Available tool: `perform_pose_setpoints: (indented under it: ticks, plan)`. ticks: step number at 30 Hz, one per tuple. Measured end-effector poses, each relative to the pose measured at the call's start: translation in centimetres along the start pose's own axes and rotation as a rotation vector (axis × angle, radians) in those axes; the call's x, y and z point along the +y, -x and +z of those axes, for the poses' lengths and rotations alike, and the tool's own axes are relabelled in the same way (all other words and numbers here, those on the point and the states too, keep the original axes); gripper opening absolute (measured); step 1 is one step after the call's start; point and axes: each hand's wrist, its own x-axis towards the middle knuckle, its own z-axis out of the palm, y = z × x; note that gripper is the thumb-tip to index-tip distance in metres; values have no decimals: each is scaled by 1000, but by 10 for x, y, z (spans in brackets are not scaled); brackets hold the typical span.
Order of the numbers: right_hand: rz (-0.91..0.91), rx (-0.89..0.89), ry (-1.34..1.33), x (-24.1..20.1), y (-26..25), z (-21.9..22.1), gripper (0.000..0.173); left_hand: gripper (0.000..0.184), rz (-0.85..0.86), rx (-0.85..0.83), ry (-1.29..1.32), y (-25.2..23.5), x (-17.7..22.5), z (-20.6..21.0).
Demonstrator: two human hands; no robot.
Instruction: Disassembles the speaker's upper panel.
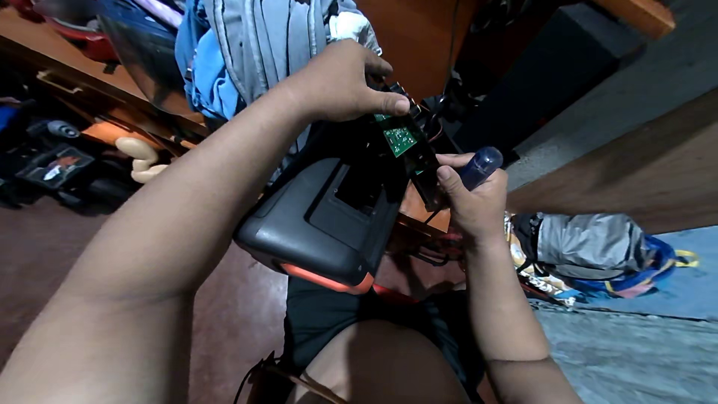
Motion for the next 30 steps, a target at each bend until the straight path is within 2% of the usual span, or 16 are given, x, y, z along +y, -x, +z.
perform_pose_setpoints:
  ticks: [6, 9, 14, 22, 30]
  plan:
    - [28, 74, -63, 9, -5, 2, 18, 55, 3, 82, 8, 0, -4, -2]
    - [-1, 147, -191, 23, -12, 7, 10, 44, 1, 112, -3, -1, -9, -2]
    - [38, 193, -382, 40, -15, 13, 12, 32, -51, 163, -56, 0, -14, -1]
    - [220, 156, -614, 58, -15, 18, 17, 28, -144, 219, -121, 3, -16, -4]
    - [339, 173, -573, 67, -16, 18, 16, 30, -130, 250, -131, 2, -17, -7]
